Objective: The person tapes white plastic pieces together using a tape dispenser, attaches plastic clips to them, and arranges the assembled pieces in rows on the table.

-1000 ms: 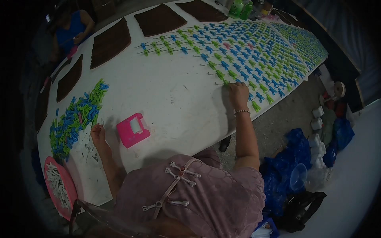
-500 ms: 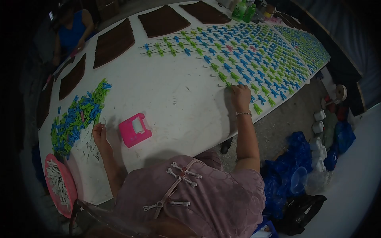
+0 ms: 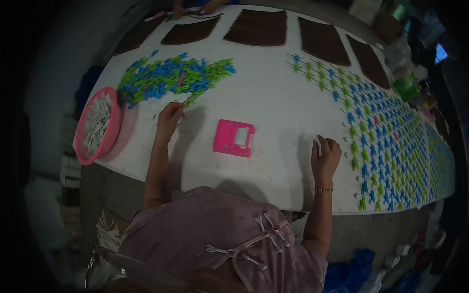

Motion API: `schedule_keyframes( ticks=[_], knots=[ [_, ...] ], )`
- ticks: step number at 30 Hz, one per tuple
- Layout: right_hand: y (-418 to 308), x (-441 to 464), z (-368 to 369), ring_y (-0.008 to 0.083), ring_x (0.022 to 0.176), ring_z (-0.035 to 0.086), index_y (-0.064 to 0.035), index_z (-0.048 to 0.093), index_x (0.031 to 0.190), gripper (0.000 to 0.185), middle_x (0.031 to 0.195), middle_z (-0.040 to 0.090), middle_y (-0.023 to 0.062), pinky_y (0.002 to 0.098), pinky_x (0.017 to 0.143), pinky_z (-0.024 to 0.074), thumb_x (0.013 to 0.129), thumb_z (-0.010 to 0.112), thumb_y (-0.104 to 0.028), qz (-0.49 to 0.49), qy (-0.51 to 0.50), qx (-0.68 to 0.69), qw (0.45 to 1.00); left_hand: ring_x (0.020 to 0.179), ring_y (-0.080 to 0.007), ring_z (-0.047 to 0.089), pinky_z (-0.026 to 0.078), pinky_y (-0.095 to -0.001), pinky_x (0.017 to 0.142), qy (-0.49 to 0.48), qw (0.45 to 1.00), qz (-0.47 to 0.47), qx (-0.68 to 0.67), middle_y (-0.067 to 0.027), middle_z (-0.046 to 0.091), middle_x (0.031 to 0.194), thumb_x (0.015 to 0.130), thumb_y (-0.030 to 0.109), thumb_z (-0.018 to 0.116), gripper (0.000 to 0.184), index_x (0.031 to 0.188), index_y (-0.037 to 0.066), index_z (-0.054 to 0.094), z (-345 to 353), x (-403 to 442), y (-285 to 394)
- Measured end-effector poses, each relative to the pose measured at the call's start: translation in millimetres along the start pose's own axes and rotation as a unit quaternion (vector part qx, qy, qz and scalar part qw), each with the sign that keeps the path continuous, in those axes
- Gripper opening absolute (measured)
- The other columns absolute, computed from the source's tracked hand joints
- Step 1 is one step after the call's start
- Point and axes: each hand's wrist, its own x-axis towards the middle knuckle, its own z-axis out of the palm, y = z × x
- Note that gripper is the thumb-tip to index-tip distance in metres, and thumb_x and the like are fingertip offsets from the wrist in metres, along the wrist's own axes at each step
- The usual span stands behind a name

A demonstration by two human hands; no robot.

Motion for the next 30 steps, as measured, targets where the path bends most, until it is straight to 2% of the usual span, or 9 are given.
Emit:
schedule_keyframes(
  ticks=[4,6,10,12,15,22,25,27,30],
  knots=[
    [-49,18,27,0.0261,0.086,0.056,-0.0072,0.068,0.099,0.017,0.091,0.061,0.0081,0.0376,0.077,0.0438,0.083,0.067,-0.01,-0.078,-0.01,0.076,0.994,0.073,-0.0108,0.06,0.045,-0.0249,0.065,-0.001,0.996,-0.057,0.065,-0.0032,0.064,0.081,0.091,0.013,0.059,0.014,0.101,0.005,0.065,-28,1,-9],
    [-69,24,36,0.0249,0.085,0.055,-0.0078,0.068,0.099,0.017,0.091,0.061,0.0073,0.0369,0.077,0.0429,0.081,0.068,-0.008,-0.103,-0.037,0.11,0.988,0.074,-0.0171,0.063,0.047,-0.0312,0.066,-0.01,0.97,-0.033,0.24,-0.0079,0.065,0.082,0.088,0.018,0.061,0.016,0.096,0.008,0.069,-29,2,-4],
    [-93,29,44,0.0243,0.084,0.055,-0.008,0.068,0.098,0.018,0.091,0.061,0.0068,0.0361,0.076,0.0424,0.08,0.068,-0.007,-0.126,-0.037,0.145,0.981,0.078,-0.0244,0.063,0.048,-0.0389,0.068,-0.019,0.937,0.05,0.344,-0.0109,0.064,0.081,0.083,0.023,0.064,0.016,0.09,0.01,0.07,-15,19,-12],
    [-97,28,45,0.0238,0.084,0.053,-0.0096,0.066,0.1,0.02,0.093,0.059,0.0055,0.0372,0.076,0.0398,0.08,0.067,-0.01,-0.146,-0.045,0.156,0.976,0.082,-0.0275,0.061,0.048,-0.0419,0.07,-0.029,0.865,0.058,0.497,-0.0098,0.062,0.081,0.081,0.026,0.065,0.017,0.085,0.01,0.069,-6,27,-14],
    [-96,23,43,0.0236,0.084,0.054,-0.0093,0.066,0.099,0.019,0.093,0.059,0.0054,0.0369,0.077,0.0399,0.08,0.067,-0.01,-0.147,-0.05,0.149,0.977,0.084,-0.0277,0.06,0.048,-0.0417,0.07,-0.044,0.833,0.039,0.55,-0.0091,0.061,0.084,0.078,0.025,0.069,0.016,0.083,0.01,0.066,2,29,-12],
    [-93,18,46,0.0242,0.085,0.055,-0.0094,0.067,0.096,0.015,0.091,0.061,0.0066,0.0375,0.078,0.0404,0.081,0.067,-0.011,-0.135,-0.077,0.152,0.976,0.081,-0.0268,0.061,0.049,-0.0405,0.07,0.005,0.884,0.086,0.46,-0.0094,0.063,0.086,0.077,0.02,0.072,0.019,0.087,0.009,0.061,4,19,-12],
    [-105,26,52,0.0267,0.084,0.06,-0.0059,0.067,0.096,0.015,0.09,0.064,0.0097,0.0366,0.077,0.046,0.081,0.067,-0.006,-0.151,-0.086,0.193,0.966,0.073,-0.0216,0.062,0.049,-0.0337,0.065,-0.005,0.964,0.004,0.266,-0.0081,0.065,0.083,0.081,0.017,0.069,0.016,0.089,0.006,0.06,8,16,21],
    [-115,33,56,0.0259,0.084,0.063,-0.0034,0.066,0.098,0.015,0.092,0.066,0.0111,0.034,0.075,0.0498,0.083,0.066,-0.004,-0.118,-0.12,0.28,0.945,0.067,-0.0149,0.061,0.048,-0.0272,0.062,-0.055,0.993,0.031,0.104,-0.0059,0.065,0.078,0.085,0.012,0.066,0.013,0.092,0.003,0.061,11,11,52],
    [-139,48,49,0.0206,0.082,0.064,-0.0013,0.065,0.1,0.016,0.091,0.066,0.0096,0.0299,0.074,0.0513,0.084,0.065,-0.002,-0.086,-0.132,0.363,0.918,0.069,-0.0105,0.058,0.047,-0.0246,0.064,-0.121,0.986,0.071,0.093,-0.0035,0.063,0.079,0.086,0.01,0.065,0.01,0.092,0.003,0.062,22,6,81]
  ],
)
